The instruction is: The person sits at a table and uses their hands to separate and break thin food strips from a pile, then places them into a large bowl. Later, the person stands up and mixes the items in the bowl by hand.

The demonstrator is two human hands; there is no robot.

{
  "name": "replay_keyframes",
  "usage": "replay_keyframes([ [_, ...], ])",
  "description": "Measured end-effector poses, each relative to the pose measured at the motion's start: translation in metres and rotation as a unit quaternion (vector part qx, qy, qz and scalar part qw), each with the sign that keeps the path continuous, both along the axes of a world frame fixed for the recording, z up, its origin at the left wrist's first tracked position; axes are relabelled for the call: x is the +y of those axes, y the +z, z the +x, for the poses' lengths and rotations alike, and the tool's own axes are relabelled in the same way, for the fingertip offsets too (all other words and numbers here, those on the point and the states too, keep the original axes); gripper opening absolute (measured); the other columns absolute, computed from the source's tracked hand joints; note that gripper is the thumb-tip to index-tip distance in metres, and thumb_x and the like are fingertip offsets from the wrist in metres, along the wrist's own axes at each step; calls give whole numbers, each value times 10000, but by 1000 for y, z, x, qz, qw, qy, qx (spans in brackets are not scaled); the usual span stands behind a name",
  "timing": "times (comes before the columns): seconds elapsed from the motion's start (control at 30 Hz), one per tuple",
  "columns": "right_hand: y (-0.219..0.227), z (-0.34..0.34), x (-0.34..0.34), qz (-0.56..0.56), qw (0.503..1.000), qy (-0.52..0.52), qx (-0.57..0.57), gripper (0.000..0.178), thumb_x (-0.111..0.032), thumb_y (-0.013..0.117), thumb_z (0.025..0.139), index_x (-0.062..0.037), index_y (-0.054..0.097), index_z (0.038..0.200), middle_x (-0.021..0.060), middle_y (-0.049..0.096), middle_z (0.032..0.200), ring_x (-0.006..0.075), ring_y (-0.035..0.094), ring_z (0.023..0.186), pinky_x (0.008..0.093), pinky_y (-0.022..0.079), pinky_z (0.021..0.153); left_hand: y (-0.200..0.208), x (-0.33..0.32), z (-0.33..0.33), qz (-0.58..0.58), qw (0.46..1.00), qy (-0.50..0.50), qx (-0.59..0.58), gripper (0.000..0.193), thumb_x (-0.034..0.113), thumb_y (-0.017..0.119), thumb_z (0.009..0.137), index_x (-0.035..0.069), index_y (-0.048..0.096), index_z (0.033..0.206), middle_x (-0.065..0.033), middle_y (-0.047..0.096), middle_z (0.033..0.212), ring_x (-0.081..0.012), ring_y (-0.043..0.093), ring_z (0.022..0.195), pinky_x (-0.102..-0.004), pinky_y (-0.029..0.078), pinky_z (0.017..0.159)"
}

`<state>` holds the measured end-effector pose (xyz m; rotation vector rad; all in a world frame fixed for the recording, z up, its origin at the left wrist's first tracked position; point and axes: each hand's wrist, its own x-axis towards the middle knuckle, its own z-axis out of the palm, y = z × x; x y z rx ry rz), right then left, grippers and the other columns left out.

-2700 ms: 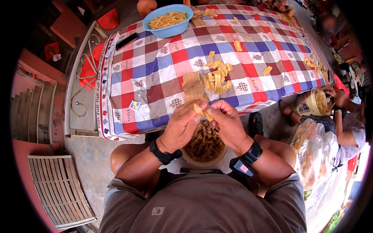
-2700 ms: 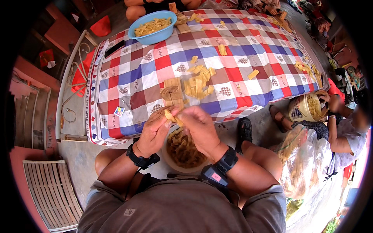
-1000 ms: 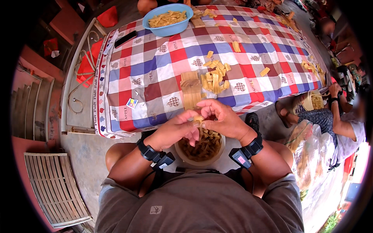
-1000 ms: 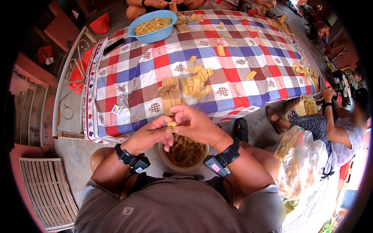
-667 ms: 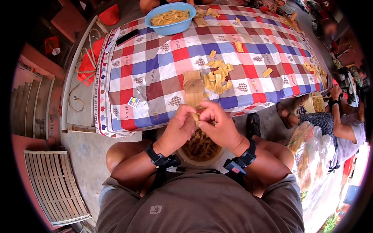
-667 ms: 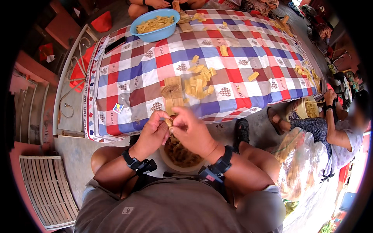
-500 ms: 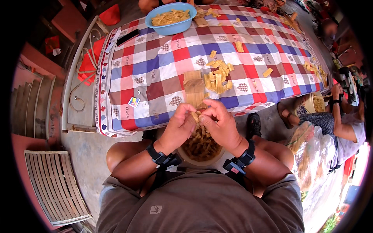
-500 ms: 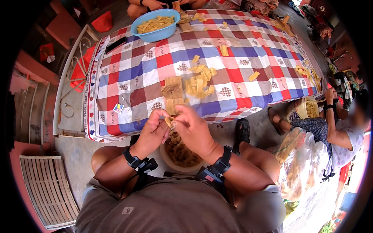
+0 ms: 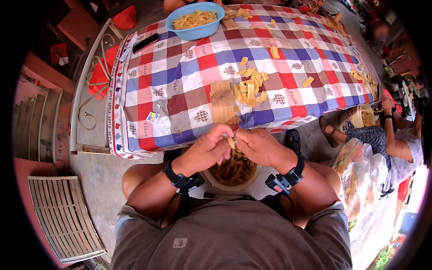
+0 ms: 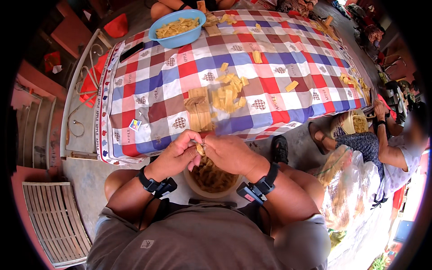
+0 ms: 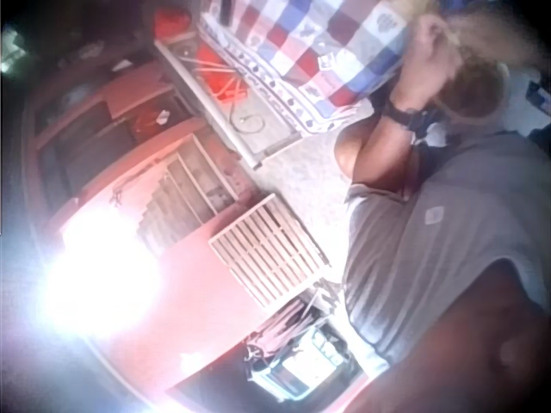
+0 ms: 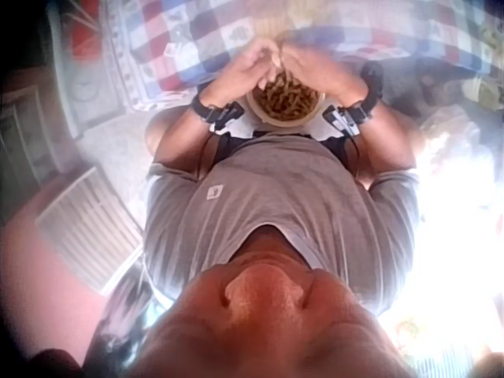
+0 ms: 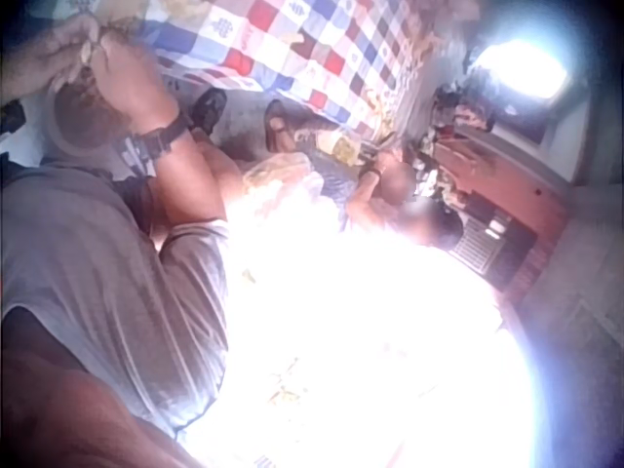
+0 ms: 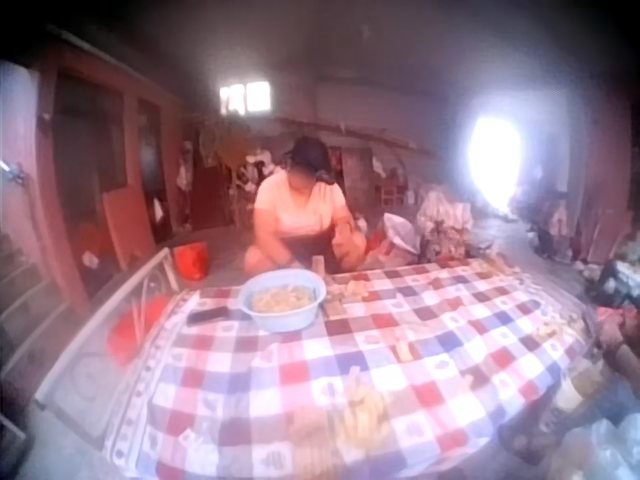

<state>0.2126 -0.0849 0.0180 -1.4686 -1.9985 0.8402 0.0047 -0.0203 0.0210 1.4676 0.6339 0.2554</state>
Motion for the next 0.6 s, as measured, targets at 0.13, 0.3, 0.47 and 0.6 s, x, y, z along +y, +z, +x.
replay_keyframes([
  [0.13,7,-1,-1,-5,996,-29,78,198,-199,492,981,-16,568,975,236,619,834,452,612,799,498,465,675,7,1,0,25,998,-2,-58,283,37,401,1037,100,410,1313,2,533,763,-57,499,651,-210,418,573],
  [0.3,10,8,0,-31,984,-73,160,209,-191,511,994,-1,563,922,207,579,784,369,560,696,416,470,656,1,3,-6,109,992,-21,-59,478,11,456,989,135,392,1446,-30,547,759,-90,520,655,-272,463,639],
  [0.47,4,10,-9,-67,964,-99,237,186,-175,518,995,-7,562,932,146,536,730,256,504,649,350,457,633,20,0,-6,117,992,-27,27,441,77,521,984,91,441,1418,-88,611,780,-159,605,691,-323,499,688],
  [0.6,-1,5,-6,-30,984,-62,167,204,-194,519,985,-17,561,893,122,550,695,231,565,625,342,459,619,7,3,-3,273,961,-41,-1,370,159,574,977,70,525,1333,-127,641,835,-259,651,750,-375,504,704],
])
